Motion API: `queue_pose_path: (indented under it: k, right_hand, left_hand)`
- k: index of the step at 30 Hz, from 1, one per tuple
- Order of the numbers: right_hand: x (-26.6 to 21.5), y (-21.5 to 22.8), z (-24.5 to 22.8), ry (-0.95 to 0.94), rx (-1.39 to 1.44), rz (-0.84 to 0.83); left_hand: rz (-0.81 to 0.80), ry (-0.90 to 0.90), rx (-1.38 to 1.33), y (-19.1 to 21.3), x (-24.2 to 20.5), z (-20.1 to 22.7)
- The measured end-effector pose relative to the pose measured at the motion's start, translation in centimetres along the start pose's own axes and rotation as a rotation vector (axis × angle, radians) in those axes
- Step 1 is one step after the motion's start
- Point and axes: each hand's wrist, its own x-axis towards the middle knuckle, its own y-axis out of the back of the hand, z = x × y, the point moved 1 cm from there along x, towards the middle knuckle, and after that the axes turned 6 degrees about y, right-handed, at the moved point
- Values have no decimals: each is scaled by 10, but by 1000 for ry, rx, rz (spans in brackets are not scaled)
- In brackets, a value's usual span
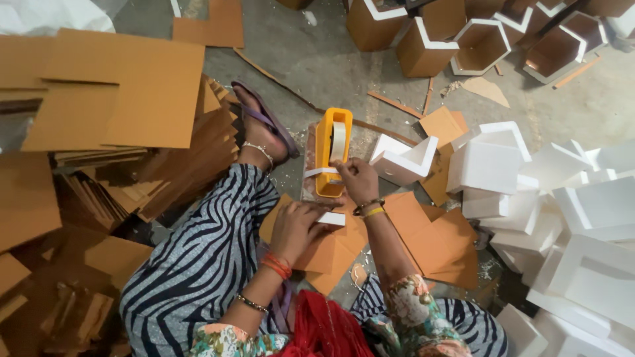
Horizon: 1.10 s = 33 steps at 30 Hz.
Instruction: The person sits on the floor and assembles small cardboard boxes by hand. They pick up flat cardboard pieces and white foam inserts, fold the cardboard, and secure the foam into the corners using a tape dispenser. The process is repeated for multiple units, with finished boxes placed to the side.
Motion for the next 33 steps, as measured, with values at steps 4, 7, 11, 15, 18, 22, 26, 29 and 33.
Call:
queue_pose_path:
  k: [4,7,11,15,18,22,26,29,33]
  right_hand:
    - [-75,8,8,36,212,46]
    - [-153,-8,42,-233,438,21]
    - [-161,-41,95,-226,309,-11]
    - [-132,-40,85,-275,-222,-66]
    - [-126,-31,46,126,-556,35]
    - [-106,-15,29,420,-41,-16]
    - [-47,-21,58,-78,493,-337]
    - [-32,-15,64,-46,25,-421]
    - [-46,-8,92,-31,314,-601]
  left_hand:
    - [-29,31,-48,0,-1,1]
    - [38,18,-21,-2,1,0]
    - [-1,51,-5,-5,0,-2]
    - [5,34,-13,-3,5,-2]
    - [10,41,4,-3,2,-1]
    - [41,25,28,-2,1,-2]
    - [6,43,-18,-4,2,-4]
    - [39,4,-36,0,4,-4]
    - [38,-76,-2,-4,-16,4]
